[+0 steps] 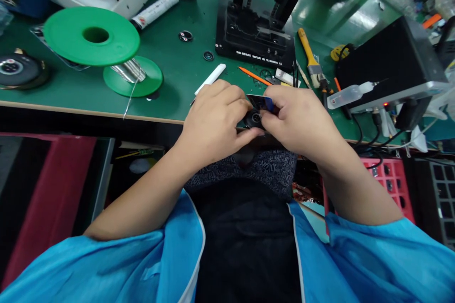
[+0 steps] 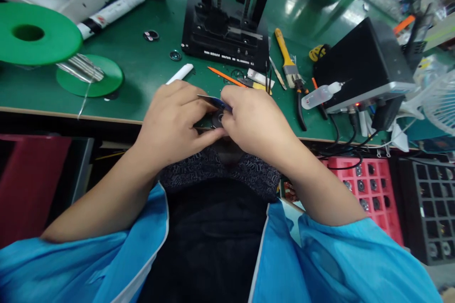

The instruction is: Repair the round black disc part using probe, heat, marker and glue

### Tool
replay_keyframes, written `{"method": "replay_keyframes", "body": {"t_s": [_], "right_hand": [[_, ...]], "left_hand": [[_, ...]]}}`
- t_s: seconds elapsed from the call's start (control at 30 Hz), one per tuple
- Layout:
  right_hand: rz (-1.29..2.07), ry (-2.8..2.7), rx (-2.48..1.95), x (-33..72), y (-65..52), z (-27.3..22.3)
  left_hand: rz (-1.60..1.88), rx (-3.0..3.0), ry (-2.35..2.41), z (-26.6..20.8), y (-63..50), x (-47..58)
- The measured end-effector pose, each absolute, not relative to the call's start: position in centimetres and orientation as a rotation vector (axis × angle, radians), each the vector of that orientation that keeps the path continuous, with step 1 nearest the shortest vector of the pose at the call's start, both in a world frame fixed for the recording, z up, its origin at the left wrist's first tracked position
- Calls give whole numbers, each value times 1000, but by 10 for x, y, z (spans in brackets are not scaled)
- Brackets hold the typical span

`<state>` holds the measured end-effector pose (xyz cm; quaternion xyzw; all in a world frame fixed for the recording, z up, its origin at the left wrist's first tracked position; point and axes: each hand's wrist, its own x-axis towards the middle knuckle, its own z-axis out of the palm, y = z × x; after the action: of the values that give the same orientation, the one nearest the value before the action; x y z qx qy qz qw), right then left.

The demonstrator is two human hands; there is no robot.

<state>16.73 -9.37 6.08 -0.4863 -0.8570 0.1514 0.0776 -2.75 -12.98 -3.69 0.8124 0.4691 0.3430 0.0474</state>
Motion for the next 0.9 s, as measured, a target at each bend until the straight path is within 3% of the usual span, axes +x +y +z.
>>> {"method": "replay_keyframes", "body": {"t_s": [0.43, 0.9], "right_hand": [[570, -2552, -1424, 171, -87, 60], [1337, -2108, -1316, 193, -62, 41]], "left_hand": [[988, 2519, 1438, -35, -130, -27], [1003, 2473, 1417, -36, -129, -28]]}}
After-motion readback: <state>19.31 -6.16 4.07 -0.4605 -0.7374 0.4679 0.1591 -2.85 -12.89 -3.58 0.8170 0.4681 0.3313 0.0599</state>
